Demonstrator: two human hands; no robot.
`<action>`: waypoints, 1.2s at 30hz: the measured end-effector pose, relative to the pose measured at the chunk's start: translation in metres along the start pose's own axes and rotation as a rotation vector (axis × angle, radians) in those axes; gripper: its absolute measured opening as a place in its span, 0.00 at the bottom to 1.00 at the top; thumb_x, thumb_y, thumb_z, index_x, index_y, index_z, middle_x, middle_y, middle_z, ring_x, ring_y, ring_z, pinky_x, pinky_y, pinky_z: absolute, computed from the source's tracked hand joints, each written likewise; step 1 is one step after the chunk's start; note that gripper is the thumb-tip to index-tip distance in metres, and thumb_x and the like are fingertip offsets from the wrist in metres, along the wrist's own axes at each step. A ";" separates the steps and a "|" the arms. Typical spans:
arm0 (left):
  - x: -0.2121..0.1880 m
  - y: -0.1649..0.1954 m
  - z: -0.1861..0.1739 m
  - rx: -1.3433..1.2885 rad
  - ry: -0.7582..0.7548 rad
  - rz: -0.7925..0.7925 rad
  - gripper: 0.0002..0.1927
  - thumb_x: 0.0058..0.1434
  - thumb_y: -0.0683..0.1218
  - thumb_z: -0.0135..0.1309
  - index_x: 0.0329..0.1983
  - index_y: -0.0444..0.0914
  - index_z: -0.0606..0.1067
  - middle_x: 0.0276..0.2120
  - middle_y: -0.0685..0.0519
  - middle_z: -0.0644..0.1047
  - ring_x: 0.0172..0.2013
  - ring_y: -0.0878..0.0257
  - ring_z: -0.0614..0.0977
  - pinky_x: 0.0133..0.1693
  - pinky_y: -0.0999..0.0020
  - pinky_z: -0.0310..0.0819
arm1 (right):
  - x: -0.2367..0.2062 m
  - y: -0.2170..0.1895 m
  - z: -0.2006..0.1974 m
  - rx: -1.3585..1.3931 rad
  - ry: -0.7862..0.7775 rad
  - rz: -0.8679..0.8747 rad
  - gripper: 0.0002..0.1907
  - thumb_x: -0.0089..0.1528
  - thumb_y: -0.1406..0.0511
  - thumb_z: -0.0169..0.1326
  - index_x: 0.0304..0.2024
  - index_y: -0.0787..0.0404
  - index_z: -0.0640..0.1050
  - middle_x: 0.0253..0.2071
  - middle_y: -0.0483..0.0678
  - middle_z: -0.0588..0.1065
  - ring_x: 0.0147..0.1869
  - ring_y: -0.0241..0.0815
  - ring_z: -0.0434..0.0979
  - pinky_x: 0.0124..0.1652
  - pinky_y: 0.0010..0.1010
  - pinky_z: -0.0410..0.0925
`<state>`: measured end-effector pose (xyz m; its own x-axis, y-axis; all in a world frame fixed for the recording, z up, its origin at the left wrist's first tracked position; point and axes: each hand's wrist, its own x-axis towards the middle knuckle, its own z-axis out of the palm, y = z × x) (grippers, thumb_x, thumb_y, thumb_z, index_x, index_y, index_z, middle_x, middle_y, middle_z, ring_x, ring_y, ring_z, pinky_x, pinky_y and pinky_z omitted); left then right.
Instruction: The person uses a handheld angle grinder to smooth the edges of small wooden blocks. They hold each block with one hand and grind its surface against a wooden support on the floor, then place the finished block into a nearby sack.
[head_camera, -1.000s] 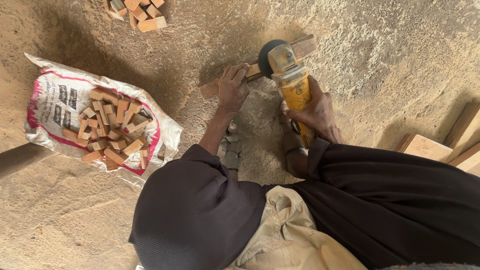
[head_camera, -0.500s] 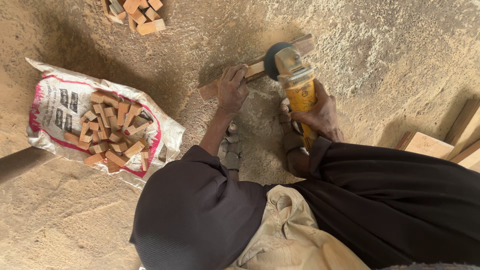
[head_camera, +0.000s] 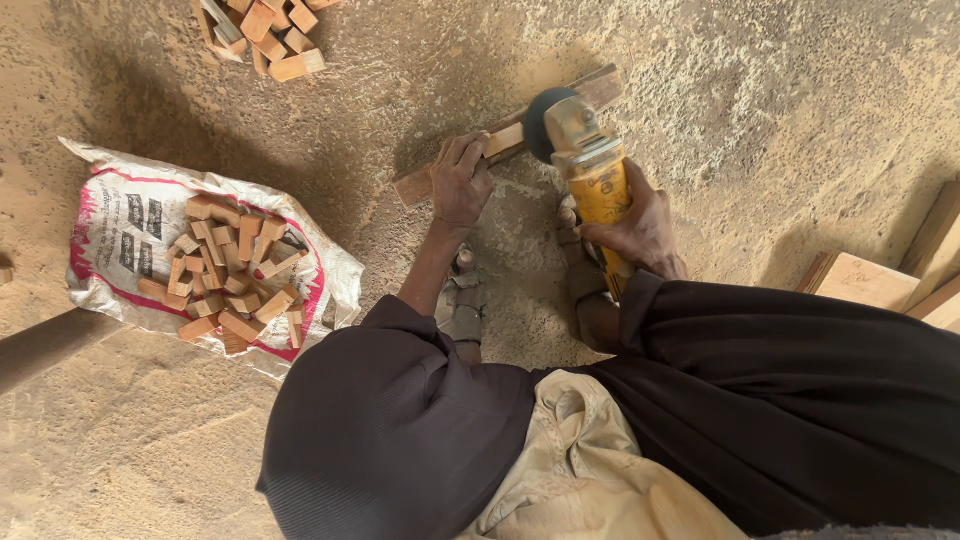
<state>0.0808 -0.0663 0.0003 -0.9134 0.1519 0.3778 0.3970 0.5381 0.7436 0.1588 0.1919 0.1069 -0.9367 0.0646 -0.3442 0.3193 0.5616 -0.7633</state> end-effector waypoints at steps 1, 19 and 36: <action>0.001 0.001 -0.001 0.000 0.003 0.006 0.18 0.55 0.30 0.55 0.48 0.35 0.76 0.49 0.48 0.80 0.48 0.50 0.82 0.48 0.57 0.80 | -0.001 -0.001 -0.001 -0.009 0.014 0.023 0.52 0.42 0.64 0.72 0.68 0.69 0.66 0.48 0.59 0.81 0.44 0.51 0.86 0.49 0.43 0.80; -0.007 -0.012 0.009 -0.128 0.002 -0.078 0.19 0.62 0.32 0.54 0.58 0.33 0.73 0.52 0.41 0.76 0.47 0.52 0.83 0.43 0.63 0.84 | -0.008 -0.012 -0.006 0.014 0.060 0.011 0.52 0.43 0.67 0.71 0.68 0.70 0.66 0.49 0.59 0.81 0.48 0.49 0.85 0.49 0.41 0.79; -0.012 -0.012 0.017 -0.241 0.004 -0.205 0.20 0.63 0.33 0.51 0.59 0.35 0.72 0.51 0.41 0.77 0.51 0.44 0.81 0.51 0.54 0.77 | 0.003 -0.026 0.000 -0.014 -0.104 -0.116 0.46 0.42 0.66 0.73 0.62 0.69 0.71 0.47 0.56 0.81 0.47 0.47 0.85 0.48 0.39 0.79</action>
<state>0.0852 -0.0602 -0.0229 -0.9765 0.0573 0.2079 0.2147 0.3451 0.9137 0.1482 0.1778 0.1257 -0.9469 -0.0871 -0.3094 0.2068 0.5720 -0.7938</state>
